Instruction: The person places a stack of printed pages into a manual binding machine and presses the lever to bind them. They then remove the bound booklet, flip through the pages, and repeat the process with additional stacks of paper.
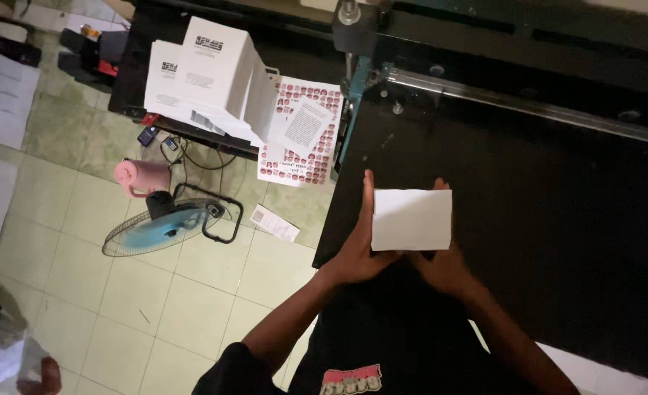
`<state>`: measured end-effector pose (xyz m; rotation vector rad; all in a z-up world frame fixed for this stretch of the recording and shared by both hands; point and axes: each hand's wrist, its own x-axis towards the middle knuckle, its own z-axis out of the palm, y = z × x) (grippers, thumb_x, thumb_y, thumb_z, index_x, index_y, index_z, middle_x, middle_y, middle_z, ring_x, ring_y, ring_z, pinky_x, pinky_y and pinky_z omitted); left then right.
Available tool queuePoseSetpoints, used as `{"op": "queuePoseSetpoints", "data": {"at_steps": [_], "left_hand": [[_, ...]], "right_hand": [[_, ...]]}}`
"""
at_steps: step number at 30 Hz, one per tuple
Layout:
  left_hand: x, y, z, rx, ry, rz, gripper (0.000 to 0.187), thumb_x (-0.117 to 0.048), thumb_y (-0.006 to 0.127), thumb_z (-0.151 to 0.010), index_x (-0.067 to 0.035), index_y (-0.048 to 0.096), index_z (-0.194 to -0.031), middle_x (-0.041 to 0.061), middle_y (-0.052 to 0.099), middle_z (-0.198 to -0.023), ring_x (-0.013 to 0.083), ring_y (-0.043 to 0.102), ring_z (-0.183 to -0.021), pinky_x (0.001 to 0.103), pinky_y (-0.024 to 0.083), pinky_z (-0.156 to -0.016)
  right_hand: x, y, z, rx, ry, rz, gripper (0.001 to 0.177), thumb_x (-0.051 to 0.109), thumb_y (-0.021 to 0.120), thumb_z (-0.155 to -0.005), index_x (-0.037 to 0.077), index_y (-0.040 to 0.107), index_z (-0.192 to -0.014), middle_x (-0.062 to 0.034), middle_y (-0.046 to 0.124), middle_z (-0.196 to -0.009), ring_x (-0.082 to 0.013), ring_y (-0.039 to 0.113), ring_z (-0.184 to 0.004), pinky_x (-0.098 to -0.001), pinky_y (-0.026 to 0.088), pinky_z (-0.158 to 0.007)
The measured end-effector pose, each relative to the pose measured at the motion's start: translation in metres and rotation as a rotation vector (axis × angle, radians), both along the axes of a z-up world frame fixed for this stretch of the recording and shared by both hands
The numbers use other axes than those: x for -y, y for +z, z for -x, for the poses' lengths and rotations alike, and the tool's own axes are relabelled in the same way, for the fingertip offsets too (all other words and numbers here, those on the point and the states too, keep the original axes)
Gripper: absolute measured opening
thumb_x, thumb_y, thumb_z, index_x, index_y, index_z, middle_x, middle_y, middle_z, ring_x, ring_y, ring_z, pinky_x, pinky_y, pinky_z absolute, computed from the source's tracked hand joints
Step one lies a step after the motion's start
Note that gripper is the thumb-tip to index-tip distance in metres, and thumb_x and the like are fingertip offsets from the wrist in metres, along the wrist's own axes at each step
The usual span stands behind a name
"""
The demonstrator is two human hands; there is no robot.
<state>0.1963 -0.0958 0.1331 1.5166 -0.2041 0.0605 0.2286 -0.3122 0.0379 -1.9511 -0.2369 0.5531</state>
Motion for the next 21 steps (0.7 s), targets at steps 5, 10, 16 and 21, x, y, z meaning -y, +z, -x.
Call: {"op": "queuePoseSetpoints", "data": {"at_steps": [5, 10, 16, 21], "left_hand": [[0.003, 0.000, 0.000, -0.012, 0.021, 0.045, 0.118, -0.021, 0.070, -0.094, -0.015, -0.025, -0.164, 0.014, -0.027, -0.172, 0.0325, -0.021, -0.158, 0.056, -0.007, -0.126], [-0.001, -0.001, 0.000, -0.051, 0.032, 0.008, 0.114, -0.022, 0.071, -0.094, -0.015, -0.017, -0.166, 0.017, -0.015, -0.174, 0.0371, -0.012, -0.159, 0.058, 0.000, -0.126], [-0.015, -0.004, -0.003, -0.122, 0.093, -0.117, 0.107, -0.030, 0.082, -0.084, -0.012, 0.018, -0.167, 0.020, 0.024, -0.170, 0.0416, 0.018, -0.157, 0.059, 0.020, -0.126], [-0.015, -0.001, -0.003, -0.119, 0.068, -0.114, 0.099, -0.023, 0.079, -0.085, -0.013, 0.023, -0.166, 0.015, 0.027, -0.171, 0.0431, 0.017, -0.158, 0.065, 0.022, -0.123]], "right_hand": [[-0.011, 0.041, -0.005, 0.053, -0.016, 0.028, 0.080, 0.019, 0.082, -0.079, 0.001, 0.048, -0.149, -0.0227, 0.057, -0.146, -0.0401, 0.052, -0.137, -0.0582, 0.039, -0.115], [-0.022, 0.068, -0.015, 0.083, -0.047, 0.041, 0.066, 0.022, 0.085, -0.078, 0.003, 0.063, -0.137, -0.0273, 0.065, -0.132, -0.0421, 0.061, -0.125, -0.0574, 0.047, -0.108], [-0.010, 0.036, -0.013, 0.178, 0.015, -0.173, 0.101, 0.003, 0.072, -0.082, -0.002, 0.011, -0.161, -0.0269, 0.030, -0.162, -0.0442, 0.030, -0.149, -0.0626, 0.020, -0.123], [-0.024, 0.085, -0.017, 0.235, 0.024, -0.182, 0.093, 0.002, 0.071, -0.084, -0.006, 0.015, -0.159, -0.0303, 0.029, -0.163, -0.0481, 0.026, -0.151, -0.0630, 0.021, -0.124]]}}
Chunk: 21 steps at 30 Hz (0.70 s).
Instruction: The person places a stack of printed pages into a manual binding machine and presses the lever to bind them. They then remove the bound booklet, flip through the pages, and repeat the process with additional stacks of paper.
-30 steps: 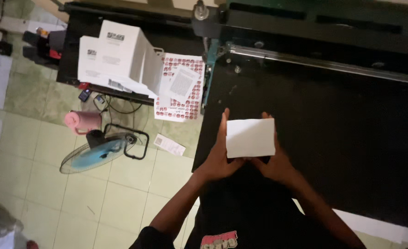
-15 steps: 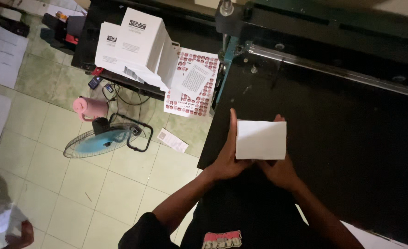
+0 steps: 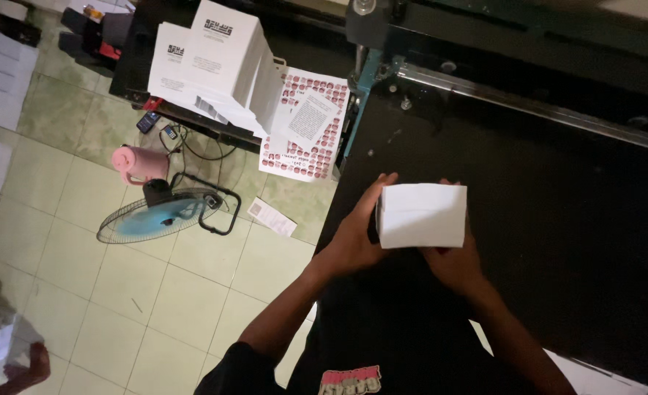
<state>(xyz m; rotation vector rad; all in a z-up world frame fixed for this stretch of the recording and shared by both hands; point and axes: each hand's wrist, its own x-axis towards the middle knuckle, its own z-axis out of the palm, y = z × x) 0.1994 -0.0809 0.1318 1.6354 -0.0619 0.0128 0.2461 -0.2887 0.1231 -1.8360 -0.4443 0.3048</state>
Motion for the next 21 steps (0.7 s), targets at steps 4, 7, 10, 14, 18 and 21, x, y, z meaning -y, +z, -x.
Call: {"op": "queuePoseSetpoints", "data": {"at_steps": [4, 7, 10, 14, 18, 21], "left_hand": [[0.005, 0.007, -0.002, -0.012, -0.037, -0.021, 0.103, -0.025, 0.079, -0.084, -0.008, 0.018, -0.165, 0.022, 0.019, -0.171, 0.0490, 0.011, -0.157, 0.070, 0.020, -0.121], [0.017, -0.006, 0.002, 0.022, -0.052, 0.012, 0.109, -0.027, 0.076, -0.089, -0.007, 0.001, -0.166, 0.025, 0.000, -0.172, 0.0514, -0.005, -0.155, 0.070, 0.009, -0.120], [0.024, -0.014, 0.007, 0.045, -0.049, 0.031, 0.114, -0.030, 0.072, -0.094, -0.009, -0.014, -0.166, 0.022, -0.016, -0.173, 0.0477, -0.019, -0.155, 0.064, -0.003, -0.123], [0.022, -0.015, 0.003, 0.062, -0.058, -0.020, 0.114, -0.023, 0.070, -0.092, -0.006, -0.016, -0.165, 0.026, -0.016, -0.172, 0.0495, -0.018, -0.155, 0.064, -0.002, -0.123], [0.020, -0.002, -0.001, 0.042, -0.042, -0.078, 0.109, -0.011, 0.072, -0.089, 0.005, -0.006, -0.162, 0.038, 0.002, -0.168, 0.0597, -0.003, -0.153, 0.069, 0.006, -0.123], [0.016, 0.010, -0.008, -0.066, 0.123, -0.162, 0.108, -0.035, 0.080, -0.087, -0.013, 0.012, -0.167, 0.028, 0.034, -0.162, 0.0528, 0.035, -0.145, 0.064, 0.035, -0.117]], "right_hand": [[0.018, -0.046, 0.006, 0.055, -0.038, 0.180, 0.095, 0.017, 0.077, -0.083, -0.002, 0.022, -0.158, -0.0246, 0.038, -0.157, -0.0420, 0.037, -0.145, -0.0597, 0.028, -0.122], [0.010, -0.047, 0.006, -0.183, -0.097, 0.467, 0.087, 0.037, 0.079, -0.083, 0.002, 0.043, -0.155, -0.0215, 0.055, -0.148, -0.0382, 0.053, -0.136, -0.0553, 0.039, -0.119], [0.000, -0.029, 0.006, -0.486, -0.101, 0.648, 0.087, 0.057, 0.072, -0.084, 0.005, 0.050, -0.151, -0.0214, 0.058, -0.147, -0.0390, 0.054, -0.136, -0.0542, 0.040, -0.120], [-0.007, -0.008, 0.003, -0.495, -0.101, 0.618, 0.074, 0.055, 0.069, -0.087, 0.009, 0.060, -0.144, -0.0194, 0.063, -0.142, -0.0378, 0.056, -0.135, -0.0540, 0.041, -0.118], [-0.002, -0.028, 0.005, -0.402, -0.114, 0.534, 0.052, 0.039, 0.069, -0.092, 0.011, 0.068, -0.136, -0.0197, 0.068, -0.133, -0.0383, 0.059, -0.131, -0.0556, 0.043, -0.114], [0.012, -0.069, 0.018, -0.200, -0.172, 0.216, 0.055, 0.023, 0.080, -0.087, 0.003, 0.062, -0.135, -0.0221, 0.068, -0.126, -0.0385, 0.062, -0.125, -0.0583, 0.045, -0.109]]}}
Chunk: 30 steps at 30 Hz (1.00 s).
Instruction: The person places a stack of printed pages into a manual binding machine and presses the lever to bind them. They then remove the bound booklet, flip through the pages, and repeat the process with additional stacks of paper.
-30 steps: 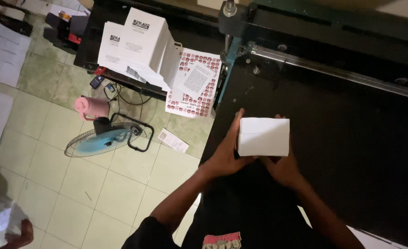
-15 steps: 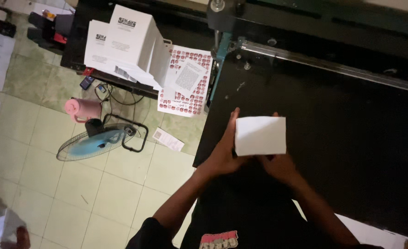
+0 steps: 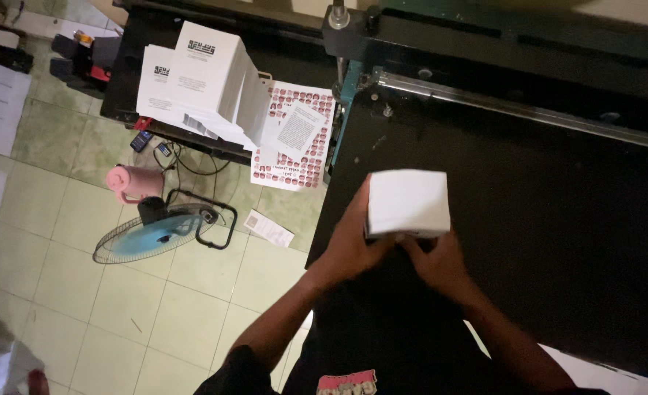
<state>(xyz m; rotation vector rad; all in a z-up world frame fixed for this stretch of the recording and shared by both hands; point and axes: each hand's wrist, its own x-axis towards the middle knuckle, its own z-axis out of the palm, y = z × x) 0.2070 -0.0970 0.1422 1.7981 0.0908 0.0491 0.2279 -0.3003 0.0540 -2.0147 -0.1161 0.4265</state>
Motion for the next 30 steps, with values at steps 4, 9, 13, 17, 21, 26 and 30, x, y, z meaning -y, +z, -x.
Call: {"op": "queuePoseSetpoints", "data": {"at_steps": [4, 9, 13, 17, 21, 26, 30], "left_hand": [[-0.024, 0.008, -0.018, 0.121, -0.034, 0.064, 0.102, -0.036, 0.086, -0.084, -0.003, 0.028, -0.162, 0.028, 0.049, -0.148, 0.0490, 0.045, -0.141, 0.060, 0.039, -0.114], [-0.043, 0.043, -0.073, -0.388, -0.116, -0.003, 0.097, -0.055, 0.078, -0.083, 0.003, 0.043, -0.152, 0.028, 0.057, -0.142, 0.0462, 0.052, -0.138, 0.061, 0.048, -0.108], [-0.054, 0.063, -0.095, -0.623, -0.141, 0.040, 0.102, -0.063, 0.073, -0.078, 0.006, 0.048, -0.148, 0.034, 0.050, -0.147, 0.0502, 0.048, -0.139, 0.060, 0.050, -0.107], [-0.060, 0.046, -0.100, -0.587, -0.141, -0.161, 0.077, -0.069, 0.074, -0.074, -0.006, 0.077, -0.118, 0.020, 0.074, -0.121, 0.0397, 0.066, -0.123, 0.050, 0.055, -0.098], [-0.062, 0.041, -0.105, -0.580, -0.190, -0.197, 0.084, -0.072, 0.069, -0.081, -0.004, 0.071, -0.129, 0.023, 0.070, -0.127, 0.0414, 0.065, -0.125, 0.051, 0.056, -0.101], [-0.064, 0.061, -0.096, -0.480, -0.146, -0.398, 0.090, -0.066, 0.061, -0.090, 0.001, 0.047, -0.148, 0.031, 0.064, -0.131, 0.0479, 0.065, -0.120, 0.062, 0.055, -0.095], [-0.063, 0.043, -0.093, -0.422, -0.085, -0.417, 0.088, -0.059, 0.066, -0.090, -0.004, 0.041, -0.154, 0.032, 0.064, -0.131, 0.0481, 0.066, -0.117, 0.060, 0.057, -0.092]], "right_hand": [[-0.040, 0.120, -0.025, 0.026, -0.059, -0.099, 0.067, 0.032, 0.079, -0.088, 0.002, 0.048, -0.139, -0.0260, 0.060, -0.127, -0.0440, 0.054, -0.130, -0.0641, 0.040, -0.109], [-0.068, 0.128, -0.059, 0.028, -0.031, -0.125, 0.052, 0.027, 0.083, -0.087, 0.002, 0.057, -0.124, -0.0275, 0.066, -0.112, -0.0401, 0.063, -0.113, -0.0590, 0.044, -0.098], [-0.071, 0.096, -0.081, -0.141, -0.073, -0.139, 0.065, 0.032, 0.079, -0.087, -0.004, 0.054, -0.135, -0.0312, 0.066, -0.122, -0.0464, 0.063, -0.121, -0.0617, 0.048, -0.098], [-0.066, 0.057, -0.093, -0.075, -0.041, -0.190, 0.050, 0.026, 0.080, -0.090, -0.005, 0.063, -0.124, -0.0236, 0.070, -0.111, -0.0308, 0.065, -0.110, -0.0518, 0.053, -0.089], [-0.067, 0.072, -0.093, -0.213, -0.005, -0.092, 0.059, 0.025, 0.076, -0.092, -0.002, 0.053, -0.139, -0.0279, 0.065, -0.120, -0.0454, 0.066, -0.116, -0.0631, 0.052, -0.096], [-0.058, 0.062, -0.086, 0.075, 0.032, -0.194, 0.060, 0.033, 0.077, -0.095, 0.004, 0.056, -0.142, -0.0187, 0.063, -0.134, -0.0356, 0.057, -0.128, -0.0587, 0.049, -0.100], [-0.071, 0.117, -0.066, 0.293, -0.013, 0.187, 0.099, 0.036, 0.080, -0.090, -0.008, 0.023, -0.158, -0.0390, 0.030, -0.155, -0.0610, 0.028, -0.144, -0.0774, 0.031, -0.110]]}}
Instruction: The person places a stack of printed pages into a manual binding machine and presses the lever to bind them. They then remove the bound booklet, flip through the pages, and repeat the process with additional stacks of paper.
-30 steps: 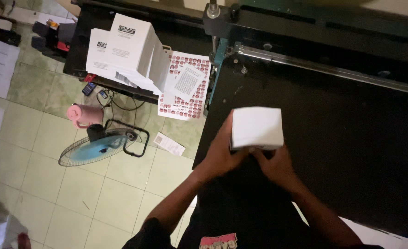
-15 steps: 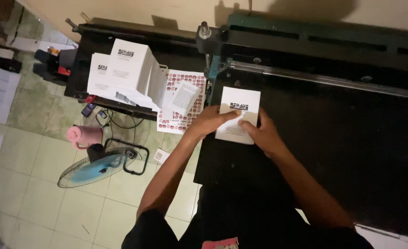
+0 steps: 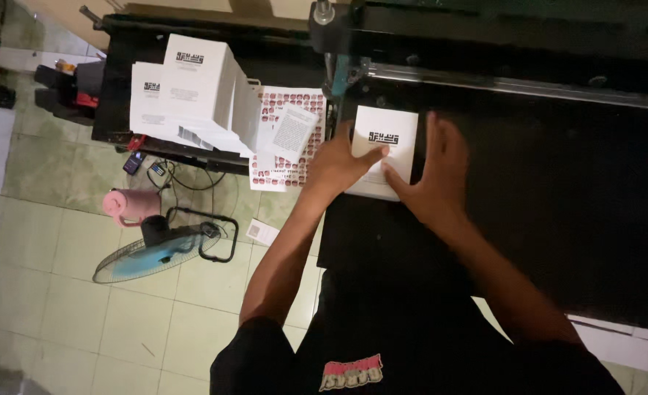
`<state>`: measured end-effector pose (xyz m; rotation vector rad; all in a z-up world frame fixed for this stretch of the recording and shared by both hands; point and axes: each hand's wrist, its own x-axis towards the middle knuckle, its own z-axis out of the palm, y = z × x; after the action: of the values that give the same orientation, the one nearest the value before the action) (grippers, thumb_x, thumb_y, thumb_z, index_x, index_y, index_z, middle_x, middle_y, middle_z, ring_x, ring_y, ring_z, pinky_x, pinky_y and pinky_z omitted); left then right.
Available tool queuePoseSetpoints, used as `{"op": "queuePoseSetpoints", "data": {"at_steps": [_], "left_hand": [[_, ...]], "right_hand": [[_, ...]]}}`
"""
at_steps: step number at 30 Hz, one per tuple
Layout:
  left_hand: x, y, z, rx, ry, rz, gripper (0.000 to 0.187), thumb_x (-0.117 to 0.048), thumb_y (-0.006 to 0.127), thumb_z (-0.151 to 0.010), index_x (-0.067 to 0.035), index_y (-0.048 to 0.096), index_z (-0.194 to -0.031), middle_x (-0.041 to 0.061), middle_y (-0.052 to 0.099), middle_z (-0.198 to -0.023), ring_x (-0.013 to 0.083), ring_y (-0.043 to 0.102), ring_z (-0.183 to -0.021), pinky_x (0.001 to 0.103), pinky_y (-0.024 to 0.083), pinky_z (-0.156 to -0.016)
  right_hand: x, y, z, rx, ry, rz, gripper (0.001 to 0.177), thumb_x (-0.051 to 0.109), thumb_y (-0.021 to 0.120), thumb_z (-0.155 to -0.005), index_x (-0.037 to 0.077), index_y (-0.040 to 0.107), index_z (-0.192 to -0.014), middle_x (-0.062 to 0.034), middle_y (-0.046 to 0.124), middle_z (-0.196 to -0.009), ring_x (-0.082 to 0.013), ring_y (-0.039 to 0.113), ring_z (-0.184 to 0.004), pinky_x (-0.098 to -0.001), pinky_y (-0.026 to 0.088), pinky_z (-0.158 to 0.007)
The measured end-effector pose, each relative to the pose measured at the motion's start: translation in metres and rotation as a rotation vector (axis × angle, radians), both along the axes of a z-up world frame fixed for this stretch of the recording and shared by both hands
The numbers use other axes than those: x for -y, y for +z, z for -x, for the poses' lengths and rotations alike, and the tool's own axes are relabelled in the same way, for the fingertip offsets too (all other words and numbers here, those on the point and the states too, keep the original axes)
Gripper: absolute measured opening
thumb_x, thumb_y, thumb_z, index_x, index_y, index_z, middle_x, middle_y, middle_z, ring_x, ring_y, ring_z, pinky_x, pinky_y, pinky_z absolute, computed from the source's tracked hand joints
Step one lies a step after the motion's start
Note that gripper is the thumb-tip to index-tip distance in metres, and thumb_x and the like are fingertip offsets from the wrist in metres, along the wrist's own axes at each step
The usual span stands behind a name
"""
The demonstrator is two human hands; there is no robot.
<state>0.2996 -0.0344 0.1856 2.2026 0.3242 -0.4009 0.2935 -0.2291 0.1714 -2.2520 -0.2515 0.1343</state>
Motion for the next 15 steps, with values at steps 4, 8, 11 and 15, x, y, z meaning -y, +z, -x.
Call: {"op": "queuePoseSetpoints", "data": {"at_steps": [4, 8, 11, 15], "left_hand": [[0.000, -0.028, -0.006, -0.012, 0.063, 0.017, 0.097, -0.068, 0.072, -0.079, -0.012, 0.041, -0.153, 0.026, 0.067, -0.130, 0.0434, 0.065, -0.123, 0.057, 0.054, -0.102], [0.001, -0.005, 0.015, 0.053, 0.132, 0.198, 0.092, -0.062, 0.066, -0.088, -0.008, 0.037, -0.157, 0.035, 0.063, -0.131, 0.0492, 0.061, -0.125, 0.061, 0.050, -0.104], [-0.011, -0.013, 0.017, 0.012, 0.271, 0.310, 0.098, -0.079, 0.052, -0.087, -0.009, 0.042, -0.154, 0.029, 0.061, -0.141, 0.0406, 0.060, -0.132, 0.054, 0.050, -0.109], [-0.025, -0.038, 0.035, 0.069, 0.420, 0.461, 0.090, -0.073, 0.047, -0.096, -0.005, 0.042, -0.155, 0.028, 0.057, -0.145, 0.0440, 0.056, -0.134, 0.056, 0.045, -0.113]], "right_hand": [[0.011, -0.022, -0.003, 0.663, 0.328, 0.294, 0.046, 0.044, 0.073, -0.096, 0.011, 0.065, -0.127, -0.0120, 0.057, -0.125, -0.0346, 0.054, -0.120, -0.0535, 0.041, -0.098], [0.020, -0.064, -0.011, 0.876, 0.492, 0.399, 0.027, 0.049, 0.070, -0.094, 0.028, 0.073, -0.113, 0.0040, 0.070, -0.119, -0.0198, 0.067, -0.100, -0.0410, 0.044, -0.095], [0.013, -0.009, -0.012, 0.531, 0.590, 0.367, 0.024, 0.038, 0.074, -0.092, 0.026, 0.077, -0.113, -0.0045, 0.075, -0.108, -0.0286, 0.073, -0.093, -0.0464, 0.049, -0.091], [0.013, -0.021, -0.026, 0.429, 0.670, 0.334, 0.023, 0.033, 0.079, -0.086, 0.026, 0.080, -0.108, -0.0057, 0.076, -0.111, -0.0345, 0.074, -0.088, -0.0492, 0.051, -0.078]]}}
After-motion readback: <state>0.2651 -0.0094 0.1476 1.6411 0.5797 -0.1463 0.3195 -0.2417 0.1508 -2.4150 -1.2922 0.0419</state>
